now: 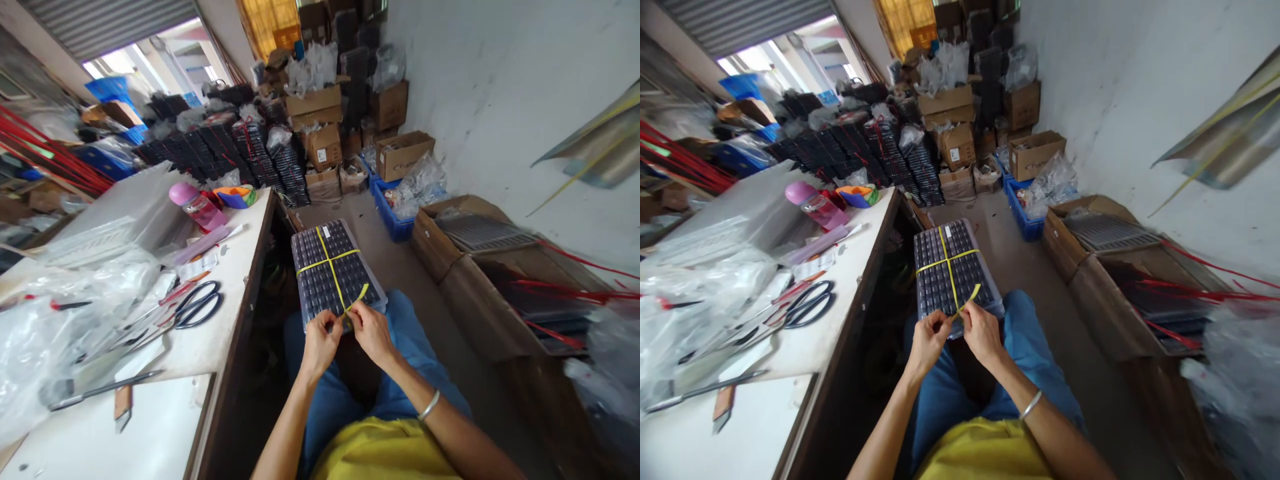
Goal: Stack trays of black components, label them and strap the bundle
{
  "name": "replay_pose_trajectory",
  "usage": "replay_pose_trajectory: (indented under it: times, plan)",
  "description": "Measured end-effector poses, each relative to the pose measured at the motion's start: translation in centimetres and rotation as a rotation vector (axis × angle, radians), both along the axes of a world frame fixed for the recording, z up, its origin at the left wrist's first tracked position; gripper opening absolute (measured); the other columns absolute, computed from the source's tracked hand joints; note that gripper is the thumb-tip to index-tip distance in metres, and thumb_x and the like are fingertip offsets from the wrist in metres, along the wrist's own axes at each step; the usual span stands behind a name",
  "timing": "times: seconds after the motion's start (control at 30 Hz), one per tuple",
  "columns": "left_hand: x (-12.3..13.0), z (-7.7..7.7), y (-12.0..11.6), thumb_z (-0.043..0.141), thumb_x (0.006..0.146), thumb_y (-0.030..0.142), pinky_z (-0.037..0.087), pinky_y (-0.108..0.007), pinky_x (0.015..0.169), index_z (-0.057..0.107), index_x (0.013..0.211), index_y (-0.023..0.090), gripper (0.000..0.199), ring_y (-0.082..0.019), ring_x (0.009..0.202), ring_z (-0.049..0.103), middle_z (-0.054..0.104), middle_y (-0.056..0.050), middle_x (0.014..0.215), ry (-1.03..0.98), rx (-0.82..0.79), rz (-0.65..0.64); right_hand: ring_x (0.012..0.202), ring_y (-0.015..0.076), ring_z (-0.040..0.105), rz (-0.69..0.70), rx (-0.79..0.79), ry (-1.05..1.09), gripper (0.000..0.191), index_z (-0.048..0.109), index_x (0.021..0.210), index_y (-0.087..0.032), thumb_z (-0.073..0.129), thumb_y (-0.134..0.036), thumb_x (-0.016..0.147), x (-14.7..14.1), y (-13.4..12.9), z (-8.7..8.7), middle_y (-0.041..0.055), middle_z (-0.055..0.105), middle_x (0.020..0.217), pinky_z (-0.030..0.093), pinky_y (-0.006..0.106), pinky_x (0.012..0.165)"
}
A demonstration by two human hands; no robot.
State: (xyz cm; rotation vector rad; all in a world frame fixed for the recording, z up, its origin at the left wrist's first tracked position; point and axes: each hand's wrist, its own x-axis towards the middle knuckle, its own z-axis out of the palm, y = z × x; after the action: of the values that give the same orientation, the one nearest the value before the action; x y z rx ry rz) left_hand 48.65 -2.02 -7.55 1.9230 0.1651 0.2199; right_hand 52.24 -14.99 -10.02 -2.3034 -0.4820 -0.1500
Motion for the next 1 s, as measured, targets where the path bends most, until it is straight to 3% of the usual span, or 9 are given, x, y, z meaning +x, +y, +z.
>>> replay_pose_trajectory:
  times: [0.1, 0.17, 0.27, 0.37, 0.53, 0.67, 0.83, 0.93, 1.0]
  plan:
    - [-0.2, -0.3, 0.3, 0.058, 0.074, 0.019, 0.019, -0.024, 0.047, 0.044, 0.048, 0.018, 0.03, -0.008, 0.046, 0.028, 0.032, 0.006, 0.045, 0.031, 0.008, 0.099, 0.07, 0.0151, 0.063, 0.006, -0.028, 0.003, 0.017, 0.054, 0.081, -0.019, 0.041, -0.02, 0.093, 0.0, 0.1, 0.1, 0.0014, 0.066, 0.073, 0.039, 0.023, 0.063]
    - [-0.4, 0.2, 0.7, 0.06, 0.075, 0.022, 0.024, -0.023, 0.049, 0.048, 0.049, 0.017, 0.029, -0.009, 0.048, 0.033, 0.037, 0.005, 0.047, 0.022, -0.007, 0.096, 0.07, 0.0151, 0.063, 0.011, -0.061, 0.008, 0.017, 0.054, 0.081, -0.019, 0.041, -0.021, 0.093, 0.1, 0.1, 0.3, 0.0016, 0.066, 0.074, 0.038, 0.024, 0.063]
    - [-0.7, 1.6, 1.5, 0.064, 0.075, 0.028, 0.038, -0.024, 0.064, 0.066, 0.069, 0.018, 0.012, -0.016, 0.074, 0.053, 0.063, -0.004, 0.081, -0.02, -0.07, -0.051, 0.071, 0.0153, 0.064, 0.037, -0.135, 0.013, 0.015, 0.055, 0.083, -0.02, 0.044, -0.021, 0.093, 0.4, -0.7, 1.1, 0.0019, 0.068, 0.078, 0.037, 0.024, 0.061]
    - [-0.2, 2.2, 1.3, 0.065, 0.077, 0.025, 0.041, -0.028, 0.08, 0.068, 0.104, 0.025, 0.027, -0.021, 0.099, 0.054, 0.062, -0.008, 0.114, -0.054, -0.104, -0.252, 0.069, 0.0157, 0.062, 0.079, -0.247, 0.0, 0.012, 0.058, 0.081, -0.02, 0.05, -0.016, 0.089, 0.9, -2.8, 2.5, 0.003, 0.067, 0.079, 0.033, 0.025, 0.057]
    - [2.5, 0.8, -0.8, 0.054, 0.082, 0.018, 0.039, -0.025, 0.073, 0.064, 0.1, 0.025, 0.021, -0.016, 0.075, 0.055, 0.064, -0.002, 0.081, -0.089, -0.082, -0.171, 0.062, 0.0145, 0.055, 0.165, -0.406, -0.09, 0.021, 0.059, 0.075, -0.019, 0.047, -0.007, 0.086, 1.6, -5.3, 6.3, 0.0046, 0.061, 0.081, 0.03, 0.028, 0.056]
    - [3.4, 0.8, -0.9, 0.057, 0.078, 0.017, 0.035, -0.023, 0.062, 0.064, 0.083, 0.022, 0.01, -0.014, 0.06, 0.051, 0.06, 0.001, 0.064, -0.044, -0.083, -0.19, 0.075, 0.0171, 0.054, 0.382, -0.424, -0.257, 0.022, 0.062, 0.078, -0.017, 0.045, -0.006, 0.087, 2.9, -4.0, 8.2, 0.0057, 0.059, 0.084, 0.037, 0.03, 0.07]
    - [2.7, 1.1, 0.2, 0.069, 0.069, 0.025, 0.035, -0.023, 0.06, 0.064, 0.067, 0.018, 0.009, -0.014, 0.063, 0.049, 0.06, -0.001, 0.066, 0.014, -0.103, -0.223, 0.084, 0.0152, 0.055, 0.458, -0.319, -0.284, 0.02, 0.064, 0.086, -0.017, 0.045, -0.01, 0.089, 5.2, -1.5, 7.0, 0.0055, 0.056, 0.101, 0.041, 0.029, 0.08]
    - [3.0, 0.2, 0.1, 0.062, 0.077, 0.037, 0.032, -0.023, 0.054, 0.06, 0.063, 0.016, 0.025, -0.012, 0.055, 0.044, 0.054, 0.001, 0.057, 0.041, -0.148, -0.145, 0.092, 0.0143, 0.056, 0.296, -0.079, -0.261, 0.025, 0.057, 0.108, -0.017, 0.038, -0.013, 0.093, 4.7, -0.9, 5.4, 0.0096, 0.049, 0.119, 0.043, 0.027, 0.084]
    - [3.6, -0.5, -0.1, 0.056, 0.081, 0.041, 0.034, -0.023, 0.053, 0.058, 0.063, 0.016, 0.031, -0.012, 0.053, 0.046, 0.053, 0.001, 0.055, 0.05, -0.197, -0.11, 0.092, 0.0158, 0.056, 0.18, 0.067, -0.22, 0.022, 0.056, 0.106, -0.018, 0.038, -0.017, 0.094, 3.5, -1.0, 4.4, 0.0088, 0.054, 0.109, 0.044, 0.028, 0.083]
